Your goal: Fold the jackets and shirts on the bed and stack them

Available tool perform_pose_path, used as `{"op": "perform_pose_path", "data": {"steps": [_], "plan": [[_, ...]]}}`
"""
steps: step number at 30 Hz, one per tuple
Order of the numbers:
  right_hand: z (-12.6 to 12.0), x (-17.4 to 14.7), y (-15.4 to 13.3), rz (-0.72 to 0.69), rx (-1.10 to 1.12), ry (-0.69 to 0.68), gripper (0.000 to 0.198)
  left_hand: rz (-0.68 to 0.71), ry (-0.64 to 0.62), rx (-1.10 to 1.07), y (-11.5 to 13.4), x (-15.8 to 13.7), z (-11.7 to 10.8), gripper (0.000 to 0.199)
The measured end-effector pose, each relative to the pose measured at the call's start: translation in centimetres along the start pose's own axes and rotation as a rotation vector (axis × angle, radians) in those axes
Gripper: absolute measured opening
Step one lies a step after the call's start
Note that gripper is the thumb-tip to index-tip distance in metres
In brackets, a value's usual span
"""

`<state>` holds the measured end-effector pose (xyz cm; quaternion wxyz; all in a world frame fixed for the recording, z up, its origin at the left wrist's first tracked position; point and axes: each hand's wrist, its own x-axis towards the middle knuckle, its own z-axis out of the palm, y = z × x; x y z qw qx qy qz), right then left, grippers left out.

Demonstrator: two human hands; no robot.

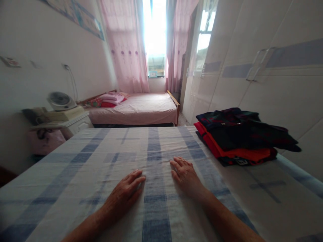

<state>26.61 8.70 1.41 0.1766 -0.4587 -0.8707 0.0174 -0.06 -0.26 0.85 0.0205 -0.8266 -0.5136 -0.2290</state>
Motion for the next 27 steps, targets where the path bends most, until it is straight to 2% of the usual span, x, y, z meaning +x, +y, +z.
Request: {"op": "perform_pose_path", "data": {"steps": [16, 27], "plan": [[-0.5, -0.1, -0.5, 0.031, 0.045, -0.033, 0.04, 0.082, 0.068, 0.08, -1.4, -0.4, 1.1, 0.032], [-0.5, -0.2, -0.5, 0.034, 0.051, -0.031, 0.041, 0.094, 0.085, 0.067, -1.4, -0.2, 0.9, 0.03]]}}
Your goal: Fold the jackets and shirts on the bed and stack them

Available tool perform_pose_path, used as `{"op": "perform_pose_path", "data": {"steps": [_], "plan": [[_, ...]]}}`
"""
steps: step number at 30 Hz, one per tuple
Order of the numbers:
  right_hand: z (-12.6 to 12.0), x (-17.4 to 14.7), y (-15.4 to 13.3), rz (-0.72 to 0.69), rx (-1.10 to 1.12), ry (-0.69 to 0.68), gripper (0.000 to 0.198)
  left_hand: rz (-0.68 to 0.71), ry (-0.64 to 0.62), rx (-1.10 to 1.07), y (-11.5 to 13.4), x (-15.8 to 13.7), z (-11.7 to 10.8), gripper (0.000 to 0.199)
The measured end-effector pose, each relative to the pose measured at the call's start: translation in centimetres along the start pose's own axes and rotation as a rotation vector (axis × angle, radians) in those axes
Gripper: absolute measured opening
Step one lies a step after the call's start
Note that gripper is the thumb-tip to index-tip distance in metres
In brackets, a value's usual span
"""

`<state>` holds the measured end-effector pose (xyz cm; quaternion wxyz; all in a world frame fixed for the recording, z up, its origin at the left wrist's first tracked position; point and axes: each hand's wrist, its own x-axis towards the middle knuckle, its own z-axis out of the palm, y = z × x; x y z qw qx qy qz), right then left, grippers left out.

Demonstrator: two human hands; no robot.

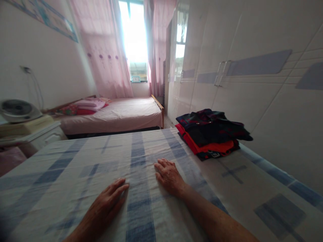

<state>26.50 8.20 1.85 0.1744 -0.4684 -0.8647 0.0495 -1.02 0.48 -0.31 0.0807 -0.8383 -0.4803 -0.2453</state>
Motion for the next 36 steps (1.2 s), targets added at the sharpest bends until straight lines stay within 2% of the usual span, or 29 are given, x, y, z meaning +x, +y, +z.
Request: {"op": "perform_pose_path", "data": {"steps": [20, 23, 25, 26, 28, 30, 31, 32, 33, 36], "plan": [[0.2, -0.2, -0.2, -0.006, 0.041, 0.025, 0.038, -0.001, -0.029, 0.025, -0.2, -0.3, 0.2, 0.031], [-2.4, 0.3, 0.0, -0.053, 0.159, 0.072, 0.034, 0.015, -0.013, 0.031, -0.4, -0.3, 0.4, 0.031], [-6.0, 1.0, 1.2, -0.086, 0.186, 0.228, 0.032, 0.025, 0.005, 0.027, -0.5, -0.3, 0.4, 0.031], [-8.2, 1.5, 2.2, -0.083, 0.132, 0.354, 0.032, 0.027, 0.01, 0.022, -0.5, -0.3, 0.5, 0.031], [-12.4, 2.4, 5.2, 0.048, -0.015, 0.636, 0.032, 0.025, 0.021, 0.012, -0.5, -0.2, 0.5, 0.031], [-15.4, 3.1, 9.1, 0.284, -0.181, 0.781, 0.036, 0.022, 0.035, 0.001, -0.5, -0.2, 0.5, 0.031], [-16.2, 3.2, 11.0, 0.451, -0.244, 0.784, 0.041, 0.021, 0.038, -0.006, -0.5, -0.2, 0.5, 0.031], [-16.4, 3.2, 12.9, 0.621, -0.27, 0.698, 0.047, 0.019, 0.039, -0.011, -0.5, -0.2, 0.5, 0.031], [-16.3, 3.1, 14.5, 0.72, -0.26, 0.574, 0.049, 0.015, 0.034, -0.012, -0.4, -0.3, 0.5, 0.031], [-14.7, 2.3, 17.4, 0.801, -0.206, 0.397, 0.037, 0.001, 0.01, 0.002, -0.4, -0.3, 0.6, 0.031]]}}
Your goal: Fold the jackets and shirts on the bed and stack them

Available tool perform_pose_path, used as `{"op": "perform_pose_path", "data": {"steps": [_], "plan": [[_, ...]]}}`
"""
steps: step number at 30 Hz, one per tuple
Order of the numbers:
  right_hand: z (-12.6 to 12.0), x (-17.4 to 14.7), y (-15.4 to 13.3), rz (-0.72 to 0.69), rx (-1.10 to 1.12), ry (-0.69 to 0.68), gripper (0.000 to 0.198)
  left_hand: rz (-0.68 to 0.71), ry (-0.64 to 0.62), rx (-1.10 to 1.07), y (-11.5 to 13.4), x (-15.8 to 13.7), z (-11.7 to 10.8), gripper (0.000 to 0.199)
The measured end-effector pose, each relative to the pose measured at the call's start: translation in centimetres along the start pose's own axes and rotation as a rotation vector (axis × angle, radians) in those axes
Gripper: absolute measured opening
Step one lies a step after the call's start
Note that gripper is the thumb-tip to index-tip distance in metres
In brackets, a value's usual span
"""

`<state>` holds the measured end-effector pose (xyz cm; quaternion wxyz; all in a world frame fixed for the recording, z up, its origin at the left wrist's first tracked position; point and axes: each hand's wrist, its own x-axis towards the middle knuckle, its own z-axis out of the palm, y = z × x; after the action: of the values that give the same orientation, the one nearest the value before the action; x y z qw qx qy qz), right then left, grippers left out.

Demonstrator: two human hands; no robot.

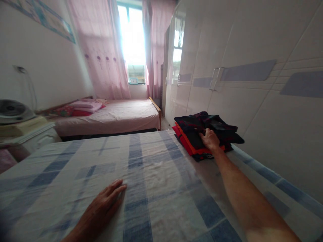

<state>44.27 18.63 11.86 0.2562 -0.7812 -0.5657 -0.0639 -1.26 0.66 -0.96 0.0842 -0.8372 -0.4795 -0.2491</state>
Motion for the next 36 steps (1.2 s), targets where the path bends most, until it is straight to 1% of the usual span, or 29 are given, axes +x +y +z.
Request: {"op": "perform_pose_path", "data": {"steps": [3, 5, 7, 9, 11, 12, 13, 14, 15, 16, 17, 18, 20, 21, 23, 24, 27, 30, 32, 33, 36], "plan": [[0.7, -0.6, 0.6, 0.019, 0.021, -0.025, 0.028, -0.005, -0.013, 0.01, 0.0, 0.0, 0.0, 0.031], [0.1, -1.0, 0.1, 0.033, 0.051, -0.043, 0.027, -0.008, -0.014, 0.007, 0.0, -0.1, 0.1, 0.031], [-0.9, -1.7, -1.3, 0.007, 0.107, -0.068, 0.027, -0.017, -0.016, 0.003, 0.0, -0.1, 0.2, 0.031], [-2.0, -3.2, -3.6, -0.083, 0.182, -0.106, 0.025, -0.027, -0.017, -0.01, 0.0, 0.0, 0.2, 0.032], [-2.8, -5.7, -6.8, -0.245, 0.291, -0.189, 0.023, -0.035, -0.014, -0.046, 0.2, 0.2, 0.0, 0.031], [-3.1, -7.4, -8.7, -0.351, 0.36, -0.256, 0.023, -0.047, -0.006, -0.08, 0.4, 0.4, -0.3, 0.031], [-3.4, -9.3, -10.5, -0.506, 0.507, -0.366, 0.022, -0.072, 0.01, -0.124, 0.6, 0.5, -0.6, 0.031], [-3.6, -11.3, -12.3, -0.621, 0.644, -0.462, 0.02, -0.111, 0.042, -0.175, 0.8, 0.7, -0.9, 0.032], [-3.8, -13.4, -14.0, -0.684, 0.767, -0.567, 0.019, -0.159, 0.083, -0.228, 1.0, 0.8, -1.3, 0.034], [-4.0, -15.5, -15.6, -0.718, 0.869, -0.698, 0.019, -0.208, 0.135, -0.276, 1.1, 0.8, -1.5, 0.036], [-4.2, -17.4, -16.9, -0.743, 0.936, -0.834, 0.018, -0.249, 0.184, -0.315, 1.2, 0.7, -1.7, 0.038], [-4.2, -19.3, -17.9, -0.776, 0.975, -0.942, 0.016, -0.275, 0.226, -0.346, 1.2, 0.6, -1.9, 0.04], [-4.0, -22.2, -19.4, -0.841, 1.025, -1.061, 0.012, -0.271, 0.271, -0.388, 1.0, 0.1, -1.9, 0.037], [-3.7, -23.2, -19.8, -0.874, 1.036, -1.069, 0.01, -0.253, 0.282, -0.4, 0.9, -0.1, -1.9, 0.033], [-2.9, -24.1, -19.9, -0.911, 1.042, -0.998, 0.009, -0.222, 0.302, -0.411, 0.6, -0.4, -2.1, 0.028], [-2.3, -24.0, -19.7, -0.908, 1.036, -0.929, 0.009, -0.217, 0.312, -0.411, 0.6, -0.4, -2.3, 0.027], [-0.6, -22.1, -17.5, -0.809, 0.963, -0.632, 0.011, -0.216, 0.316, -0.418, 0.9, 0.1, -3.1, 0.022], [1.8, -18.8, -13.3, -0.595, 0.821, -0.323, 0.017, -0.196, 0.31, -0.441, 1.2, 0.4, -3.6, 0.022], [3.8, -16.5, -10.1, -0.373, 0.75, -0.174, 0.02, -0.217, 0.332, -0.444, 1.1, 0.3, -3.4, 0.021], [4.8, -15.4, -8.7, -0.264, 0.74, -0.132, 0.021, -0.232, 0.344, -0.44, 1.0, 0.2, -3.2, 0.02], [7.4, -13.2, -5.4, -0.1, 0.748, -0.115, 0.027, -0.261, 0.363, -0.432, 1.1, 0.2, -2.9, 0.019]]}}
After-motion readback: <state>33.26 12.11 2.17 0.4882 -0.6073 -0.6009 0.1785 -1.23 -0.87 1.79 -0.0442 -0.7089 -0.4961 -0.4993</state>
